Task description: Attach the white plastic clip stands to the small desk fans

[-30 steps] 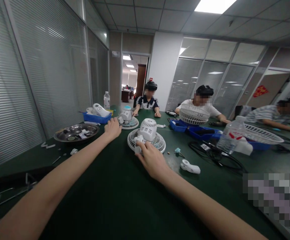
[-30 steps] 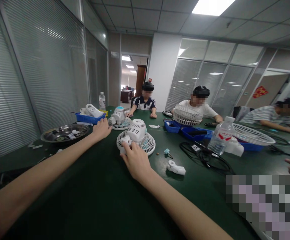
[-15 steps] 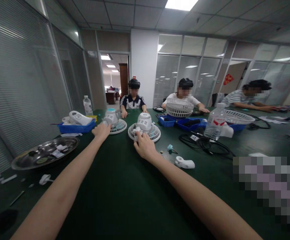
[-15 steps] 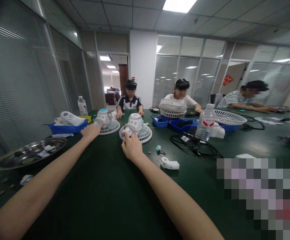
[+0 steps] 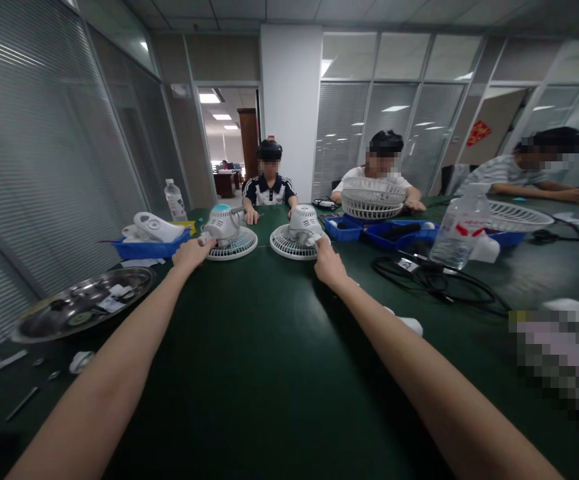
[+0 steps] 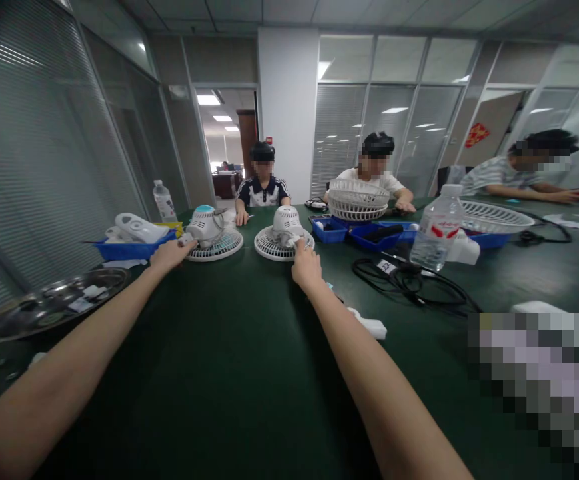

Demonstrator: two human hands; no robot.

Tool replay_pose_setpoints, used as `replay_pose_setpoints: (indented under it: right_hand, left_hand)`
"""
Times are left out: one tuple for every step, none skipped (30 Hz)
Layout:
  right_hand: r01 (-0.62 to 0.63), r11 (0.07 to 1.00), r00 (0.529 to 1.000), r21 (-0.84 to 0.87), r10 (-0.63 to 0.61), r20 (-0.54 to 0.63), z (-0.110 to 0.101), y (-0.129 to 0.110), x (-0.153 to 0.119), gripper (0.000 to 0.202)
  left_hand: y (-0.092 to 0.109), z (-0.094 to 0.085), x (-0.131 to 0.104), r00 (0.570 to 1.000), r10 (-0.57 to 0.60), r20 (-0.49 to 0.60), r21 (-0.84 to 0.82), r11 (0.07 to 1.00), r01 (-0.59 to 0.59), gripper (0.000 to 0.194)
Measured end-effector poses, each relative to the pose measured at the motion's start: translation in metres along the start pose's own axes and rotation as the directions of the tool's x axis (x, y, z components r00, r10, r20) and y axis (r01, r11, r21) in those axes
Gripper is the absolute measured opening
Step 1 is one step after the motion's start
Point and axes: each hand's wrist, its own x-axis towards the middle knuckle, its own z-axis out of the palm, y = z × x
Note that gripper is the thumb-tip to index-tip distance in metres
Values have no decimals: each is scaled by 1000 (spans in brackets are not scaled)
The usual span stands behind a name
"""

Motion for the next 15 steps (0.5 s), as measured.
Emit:
replay_pose_setpoints:
  right_hand:
    - [-5, 1000, 1000, -18, 5, -12, 1, 6, 4, 49]
    - [-9, 999, 1000, -38, 8, -25, 2, 10, 8, 49]
    - [-12, 998, 999, -59, 10, -40, 3, 14, 11, 49]
    - [-14, 997, 998, -80, 9, -54, 4, 17, 13, 48]
    - [-13, 995, 998, -101, 6, -66, 6, 19, 15, 47]
    - [-11, 993, 997, -121, 2, -75, 8, 21, 16, 46]
    - [-8, 990, 997, -139, -3, -82, 9, 21, 17, 46]
    - [-5, 988, 996, -156, -9, -88, 11, 21, 18, 46]
    - [0, 985, 996, -172, -16, -93, 13, 21, 19, 47]
    - [7, 983, 995, -186, -25, -98, 14, 19, 20, 48]
    - [15, 980, 994, -198, -36, -102, 15, 17, 22, 48]
    - [25, 978, 993, -207, -47, -105, 17, 15, 24, 48]
    - [33, 976, 993, -214, -56, -105, 18, 13, 26, 47]
    - [39, 975, 993, -218, -62, -103, 19, 10, 29, 46]
    - [43, 975, 993, -220, -66, -99, 20, 8, 33, 46]
  left_hand:
    - [0, 2, 1, 999, 9, 35, -19, 1000, -9, 69]
    - [2, 5, 1, 997, 21, 72, -39, 999, -18, 68]
    - [5, 7, 1, 994, 33, 106, -54, 998, -27, 66]
    - [8, 10, 1, 990, 46, 135, -62, 997, -38, 65]
    - [12, 12, 1, 985, 59, 159, -63, 997, -49, 63]
    - [16, 13, 0, 981, 70, 178, -57, 997, -61, 62]
    - [21, 14, -1, 978, 78, 193, -47, 996, -70, 61]
    - [25, 14, -2, 976, 83, 202, -34, 996, -77, 60]
    - [29, 13, -4, 975, 85, 207, -22, 996, -82, 59]
    - [32, 12, -6, 975, 87, 206, -9, 996, -87, 58]
    - [35, 10, -10, 975, 90, 202, 3, 996, -93, 58]
    - [37, 8, -15, 976, 95, 194, 18, 995, -101, 57]
    - [39, 5, -21, 978, 105, 183, 34, 993, -113, 57]
    - [41, 2, -28, 979, 117, 170, 52, 990, -128, 57]
    - [41, -1, -37, 979, 134, 153, 74, 987, -146, 57]
